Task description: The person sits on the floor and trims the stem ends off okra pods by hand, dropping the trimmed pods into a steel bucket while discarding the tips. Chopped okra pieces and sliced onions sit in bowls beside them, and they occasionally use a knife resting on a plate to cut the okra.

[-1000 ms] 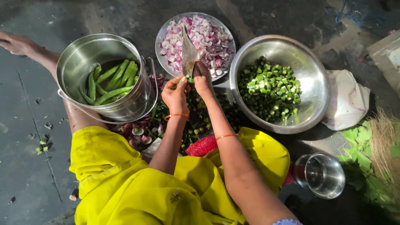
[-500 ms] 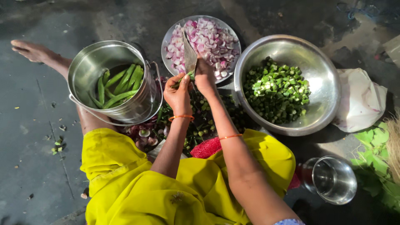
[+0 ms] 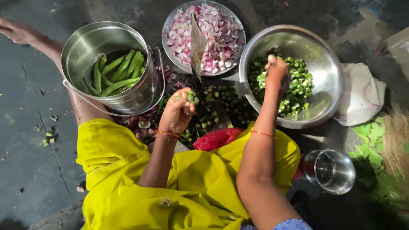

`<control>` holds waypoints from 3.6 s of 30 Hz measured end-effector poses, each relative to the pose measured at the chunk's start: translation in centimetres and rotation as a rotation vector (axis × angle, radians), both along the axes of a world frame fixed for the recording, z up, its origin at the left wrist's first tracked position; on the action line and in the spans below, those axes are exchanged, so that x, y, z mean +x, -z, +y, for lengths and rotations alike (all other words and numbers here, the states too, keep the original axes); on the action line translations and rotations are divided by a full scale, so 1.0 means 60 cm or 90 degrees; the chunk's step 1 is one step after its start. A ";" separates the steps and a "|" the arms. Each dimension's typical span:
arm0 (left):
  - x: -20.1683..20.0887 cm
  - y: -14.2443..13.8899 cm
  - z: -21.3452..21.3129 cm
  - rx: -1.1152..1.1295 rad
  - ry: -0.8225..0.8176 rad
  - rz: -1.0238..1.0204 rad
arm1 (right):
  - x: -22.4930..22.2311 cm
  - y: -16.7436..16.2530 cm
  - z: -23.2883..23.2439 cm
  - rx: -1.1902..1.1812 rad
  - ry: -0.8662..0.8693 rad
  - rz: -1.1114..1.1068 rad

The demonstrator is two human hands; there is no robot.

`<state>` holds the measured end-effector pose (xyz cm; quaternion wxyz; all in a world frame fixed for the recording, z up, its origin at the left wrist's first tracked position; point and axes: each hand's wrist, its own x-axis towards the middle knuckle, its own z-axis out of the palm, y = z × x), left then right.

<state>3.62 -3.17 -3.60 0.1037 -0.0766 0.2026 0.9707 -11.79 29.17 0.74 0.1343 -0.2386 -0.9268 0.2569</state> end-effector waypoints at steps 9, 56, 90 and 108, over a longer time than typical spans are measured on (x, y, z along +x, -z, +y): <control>0.033 0.004 -0.026 -0.018 0.040 0.046 | -0.001 0.050 -0.026 -0.056 -0.139 0.308; 0.056 0.014 -0.056 -0.951 -0.146 0.060 | 0.187 -0.029 -0.320 -0.257 -0.831 -0.080; 0.086 0.069 -0.088 -0.100 -0.140 -0.116 | 0.243 0.074 -0.391 -0.467 -0.691 0.134; 0.075 0.073 -0.076 -0.690 -0.176 0.015 | 0.148 -0.056 -0.116 0.092 -0.443 0.131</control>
